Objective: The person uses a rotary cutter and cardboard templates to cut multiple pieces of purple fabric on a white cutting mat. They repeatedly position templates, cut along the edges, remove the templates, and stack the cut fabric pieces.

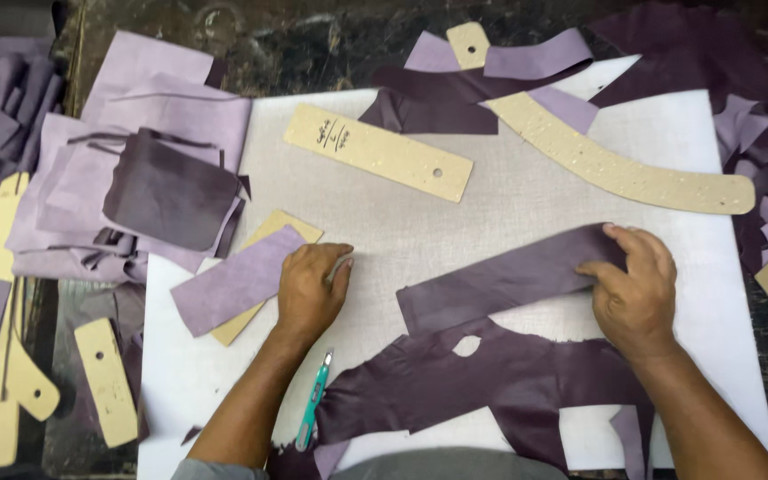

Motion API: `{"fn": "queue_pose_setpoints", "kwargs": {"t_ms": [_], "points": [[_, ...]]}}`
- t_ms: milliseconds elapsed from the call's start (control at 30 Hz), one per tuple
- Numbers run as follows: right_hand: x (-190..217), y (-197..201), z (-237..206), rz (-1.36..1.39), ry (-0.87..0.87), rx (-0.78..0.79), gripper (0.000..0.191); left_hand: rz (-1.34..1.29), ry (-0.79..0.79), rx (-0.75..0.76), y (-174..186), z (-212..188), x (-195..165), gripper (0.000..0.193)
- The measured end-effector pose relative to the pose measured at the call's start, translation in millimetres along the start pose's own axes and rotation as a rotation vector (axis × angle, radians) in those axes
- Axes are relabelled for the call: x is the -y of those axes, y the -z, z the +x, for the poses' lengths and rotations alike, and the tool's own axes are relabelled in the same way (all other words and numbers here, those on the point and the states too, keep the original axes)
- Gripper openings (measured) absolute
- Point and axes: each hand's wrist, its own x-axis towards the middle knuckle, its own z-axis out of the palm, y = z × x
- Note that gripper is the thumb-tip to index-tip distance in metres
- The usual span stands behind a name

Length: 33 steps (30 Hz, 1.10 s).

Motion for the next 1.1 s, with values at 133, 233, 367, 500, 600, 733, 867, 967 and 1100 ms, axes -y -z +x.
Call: {"fn": "queue_pose_setpoints", "kwargs": {"t_ms": [133,233,367,500,600,733,867,967,1100], "points": [[-10.5,12.8,-21.7,-0.08,-0.165,0.287,0.047,0.004,-0.039,-0.075,-21.3,101.2,4.0,0.026],[-13.1,12.0,-35.1,0.043,-0.244,0.318,0.051,-0.013,0.129,-0.051,-42.3,174.8,-8.0,0.04],[-16.3,10.3,-43.3,0.127,-0.285,0.301,0.044,0.106,0.317,0.029,-65.5,223.8,-30.1,0.04],[-18.7,18.1,-39.0,0.207,-0.327,0.264,0.039,-0.105,0.525,0.011,-63.8,235.5,-30.0,0.018],[-8.2,21.7,-26.1,0.387,-0.387,0.215,0.039,-0.492,0.177,-0.291,-47.4,227.8,-16.3,0.009],[28.7,15.8,1.4,0.697,-0.317,0.193,0.048,-0.761,-0.072,-0.213,-18.2,187.1,-20.4,0.014],[79.1,7.8,26.6,0.912,-0.068,0.147,0.077,-0.972,0.303,0.22,-2.6,108.9,-58.9,0.014],[109.6,1.8,37.8,1.023,0.071,0.239,0.099,-1.0,0.008,0.381,3.6,52.6,-83.4,0.021],[118.6,-11.4,25.0,1.168,-0.038,0.915,0.037,-1.119,0.19,0.469,20.8,8.5,-87.5,0.021]]}}
